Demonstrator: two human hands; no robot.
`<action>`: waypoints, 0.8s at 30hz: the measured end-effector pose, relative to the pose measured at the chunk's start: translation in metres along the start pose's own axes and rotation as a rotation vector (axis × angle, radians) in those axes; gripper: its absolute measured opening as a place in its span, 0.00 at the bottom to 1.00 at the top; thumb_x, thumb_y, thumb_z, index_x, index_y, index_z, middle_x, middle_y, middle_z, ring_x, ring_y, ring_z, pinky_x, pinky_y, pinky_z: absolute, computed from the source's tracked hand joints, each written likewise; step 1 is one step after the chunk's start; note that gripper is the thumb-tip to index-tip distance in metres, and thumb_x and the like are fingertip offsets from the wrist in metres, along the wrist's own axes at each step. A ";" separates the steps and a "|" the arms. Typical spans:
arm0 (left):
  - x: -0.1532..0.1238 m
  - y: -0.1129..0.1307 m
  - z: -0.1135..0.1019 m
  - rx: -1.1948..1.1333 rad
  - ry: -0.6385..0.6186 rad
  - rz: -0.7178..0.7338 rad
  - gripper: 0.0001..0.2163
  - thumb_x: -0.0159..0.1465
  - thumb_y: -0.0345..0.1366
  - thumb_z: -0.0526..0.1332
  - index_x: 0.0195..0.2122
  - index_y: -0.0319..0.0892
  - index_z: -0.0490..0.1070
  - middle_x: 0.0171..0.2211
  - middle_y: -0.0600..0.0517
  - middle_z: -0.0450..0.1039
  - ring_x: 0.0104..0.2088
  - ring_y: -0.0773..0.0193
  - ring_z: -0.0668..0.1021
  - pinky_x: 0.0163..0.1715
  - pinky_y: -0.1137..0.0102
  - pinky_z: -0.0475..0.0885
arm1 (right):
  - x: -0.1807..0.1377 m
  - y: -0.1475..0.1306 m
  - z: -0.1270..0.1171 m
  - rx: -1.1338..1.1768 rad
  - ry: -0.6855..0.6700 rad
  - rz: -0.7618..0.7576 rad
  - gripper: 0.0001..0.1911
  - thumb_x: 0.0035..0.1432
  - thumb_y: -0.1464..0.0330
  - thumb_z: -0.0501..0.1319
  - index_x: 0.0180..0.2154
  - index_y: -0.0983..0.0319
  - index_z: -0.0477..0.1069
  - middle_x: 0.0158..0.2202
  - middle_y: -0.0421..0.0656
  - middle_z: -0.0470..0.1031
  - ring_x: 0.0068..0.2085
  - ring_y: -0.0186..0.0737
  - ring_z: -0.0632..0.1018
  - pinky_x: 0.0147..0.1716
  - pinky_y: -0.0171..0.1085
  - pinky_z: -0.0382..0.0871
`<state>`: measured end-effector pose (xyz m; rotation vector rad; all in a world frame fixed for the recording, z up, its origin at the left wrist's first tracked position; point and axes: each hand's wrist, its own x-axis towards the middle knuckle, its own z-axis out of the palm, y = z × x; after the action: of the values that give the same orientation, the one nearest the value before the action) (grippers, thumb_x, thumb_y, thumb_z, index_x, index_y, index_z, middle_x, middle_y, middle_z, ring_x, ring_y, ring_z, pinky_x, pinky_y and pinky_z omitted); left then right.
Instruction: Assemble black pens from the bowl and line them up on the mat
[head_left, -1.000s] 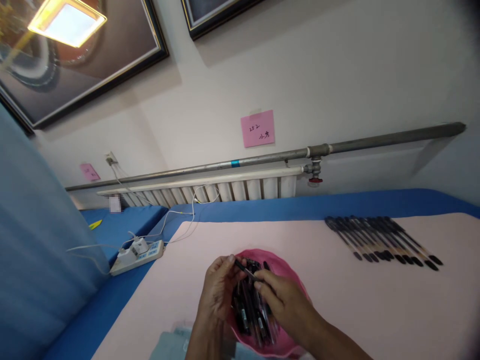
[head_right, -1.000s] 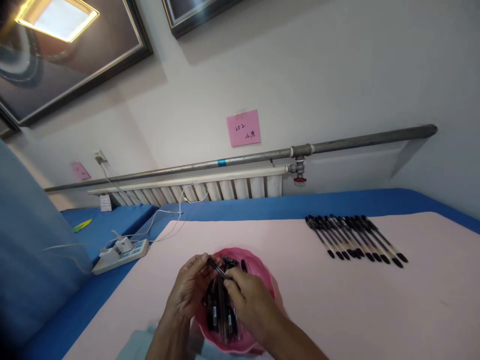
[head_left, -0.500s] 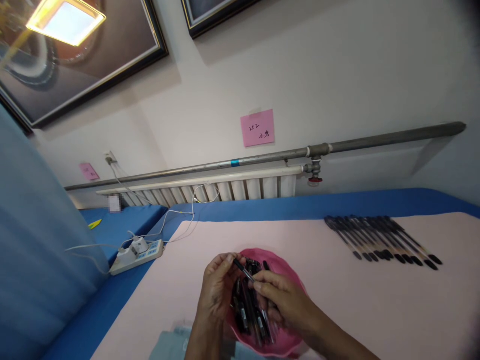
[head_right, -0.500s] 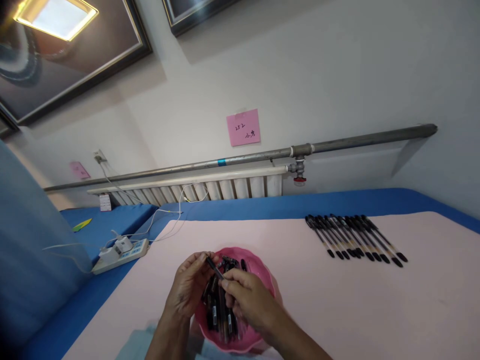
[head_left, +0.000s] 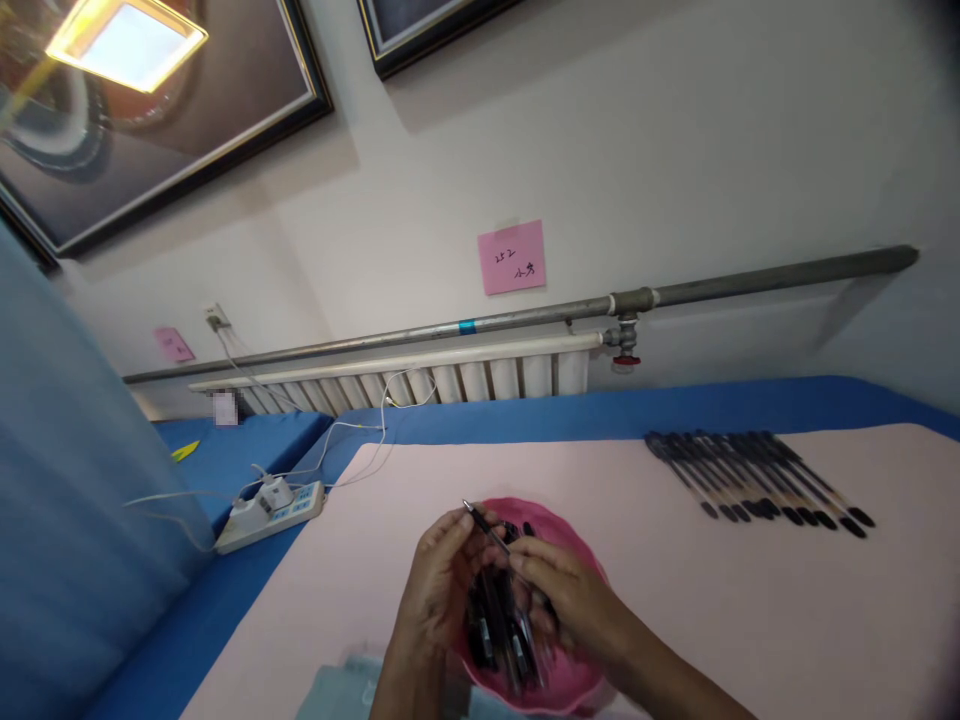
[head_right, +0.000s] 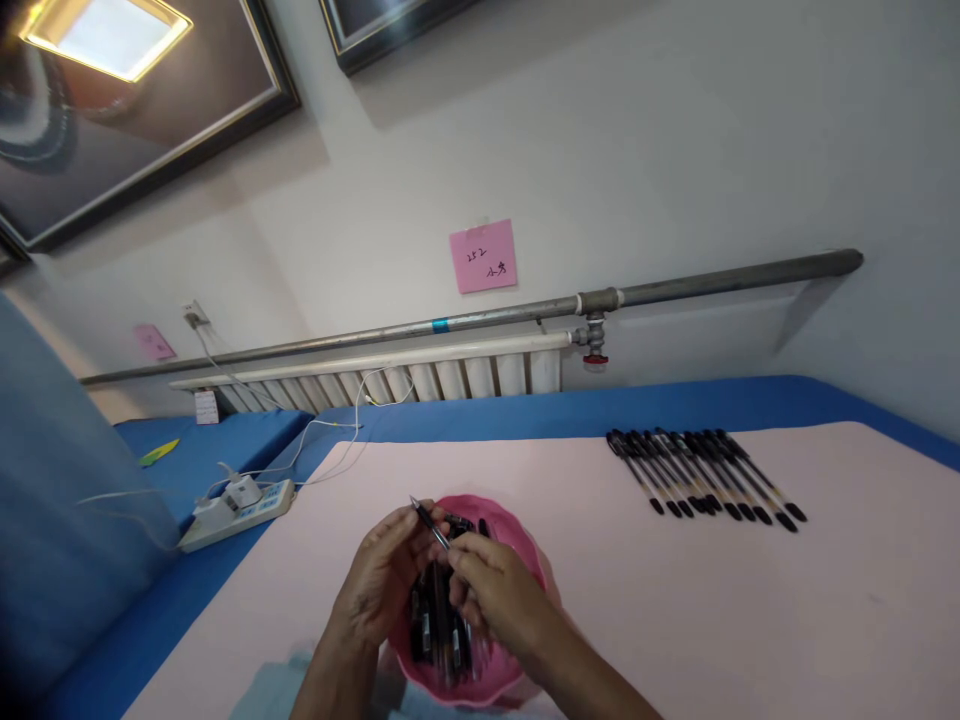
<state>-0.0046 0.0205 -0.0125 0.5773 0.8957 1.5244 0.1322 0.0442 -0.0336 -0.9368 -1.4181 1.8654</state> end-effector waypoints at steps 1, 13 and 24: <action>0.000 -0.001 0.000 0.013 -0.011 -0.004 0.12 0.47 0.37 0.71 0.31 0.37 0.76 0.27 0.49 0.76 0.26 0.65 0.76 0.29 0.70 0.70 | 0.001 0.001 -0.001 0.002 0.004 0.000 0.10 0.53 0.60 0.55 0.27 0.59 0.64 0.17 0.33 0.67 0.12 0.26 0.60 0.11 0.29 0.45; -0.004 0.003 0.003 -0.002 0.040 -0.004 0.11 0.48 0.37 0.70 0.30 0.36 0.74 0.25 0.49 0.76 0.28 0.63 0.78 0.31 0.71 0.71 | 0.001 -0.006 -0.006 -0.080 0.041 -0.066 0.11 0.54 0.60 0.55 0.30 0.61 0.70 0.24 0.39 0.73 0.21 0.32 0.71 0.18 0.31 0.62; 0.003 0.008 -0.013 -0.056 0.132 0.000 0.14 0.53 0.39 0.67 0.38 0.38 0.71 0.21 0.58 0.67 0.14 0.78 0.62 0.13 0.81 0.55 | -0.005 -0.035 -0.036 -0.328 0.323 -0.253 0.09 0.53 0.64 0.55 0.30 0.61 0.72 0.21 0.37 0.69 0.24 0.34 0.70 0.24 0.33 0.64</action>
<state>-0.0206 0.0206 -0.0141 0.4400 0.9506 1.5966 0.1664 0.0674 -0.0055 -1.0983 -1.5783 1.2567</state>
